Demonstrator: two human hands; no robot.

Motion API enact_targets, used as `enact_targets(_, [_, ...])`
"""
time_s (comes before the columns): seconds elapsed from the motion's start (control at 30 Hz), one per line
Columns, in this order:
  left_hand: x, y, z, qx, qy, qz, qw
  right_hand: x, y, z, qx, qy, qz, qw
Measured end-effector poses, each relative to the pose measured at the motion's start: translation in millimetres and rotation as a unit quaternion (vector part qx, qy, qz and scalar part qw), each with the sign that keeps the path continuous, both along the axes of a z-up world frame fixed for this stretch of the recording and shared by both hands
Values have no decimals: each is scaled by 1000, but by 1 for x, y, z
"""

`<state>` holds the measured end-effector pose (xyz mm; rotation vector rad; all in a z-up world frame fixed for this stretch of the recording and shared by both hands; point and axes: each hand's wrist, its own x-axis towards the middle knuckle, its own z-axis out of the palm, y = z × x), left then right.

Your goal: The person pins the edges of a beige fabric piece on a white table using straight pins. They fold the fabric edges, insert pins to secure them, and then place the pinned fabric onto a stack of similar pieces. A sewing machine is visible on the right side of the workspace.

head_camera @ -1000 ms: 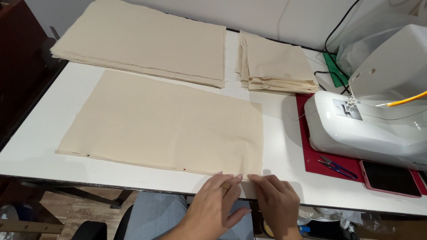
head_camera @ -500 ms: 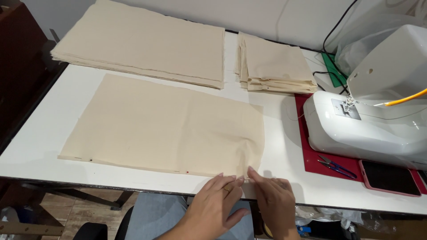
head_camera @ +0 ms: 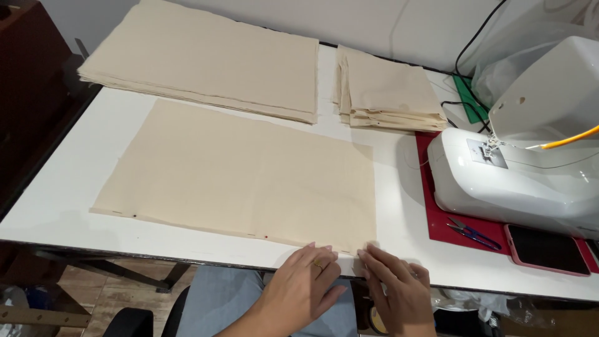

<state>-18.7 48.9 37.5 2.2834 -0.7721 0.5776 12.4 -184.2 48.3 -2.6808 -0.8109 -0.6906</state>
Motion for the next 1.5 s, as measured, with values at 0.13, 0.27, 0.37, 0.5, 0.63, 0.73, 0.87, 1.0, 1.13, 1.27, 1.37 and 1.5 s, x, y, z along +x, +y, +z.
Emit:
enact_targets(0.13, [-2,5,1,-49,13,-36,998,8,-14,-8,-50,64,-38,996])
enact_targets(0.27, [-17,40,32,-6,45,-50,998,38,-17,32,-2,127,-75,989])
enact_targets(0.37, [-31,88,49,-13,135,-9,991,59,-23,39,-59,187,-271,943])
enact_targets(0.5, [-40,166,53,6,132,235,963,84,-24,29,-38,267,-342,900])
enact_targets(0.63, [-63,234,28,94,145,362,916,86,-10,37,19,320,-277,906])
enact_targets(0.73, [-66,245,15,131,192,285,930,78,17,84,41,382,-279,880])
enact_targets(0.87, [-66,223,16,139,162,218,952,110,-16,113,67,291,-310,903])
enact_targets(1.0, [-57,181,15,146,98,62,982,128,-11,149,46,77,-257,962])
enact_targets(1.13, [-46,156,5,108,38,-8,993,114,32,169,19,-167,-42,985])
enact_targets(1.27, [-44,139,3,67,10,9,998,75,81,164,62,-113,21,991])
enact_targets(1.37, [-43,136,4,60,-4,10,998,44,111,137,-30,-172,126,977])
enact_targets(1.5, [-42,134,17,13,-73,34,997,16,131,140,-43,176,297,938])
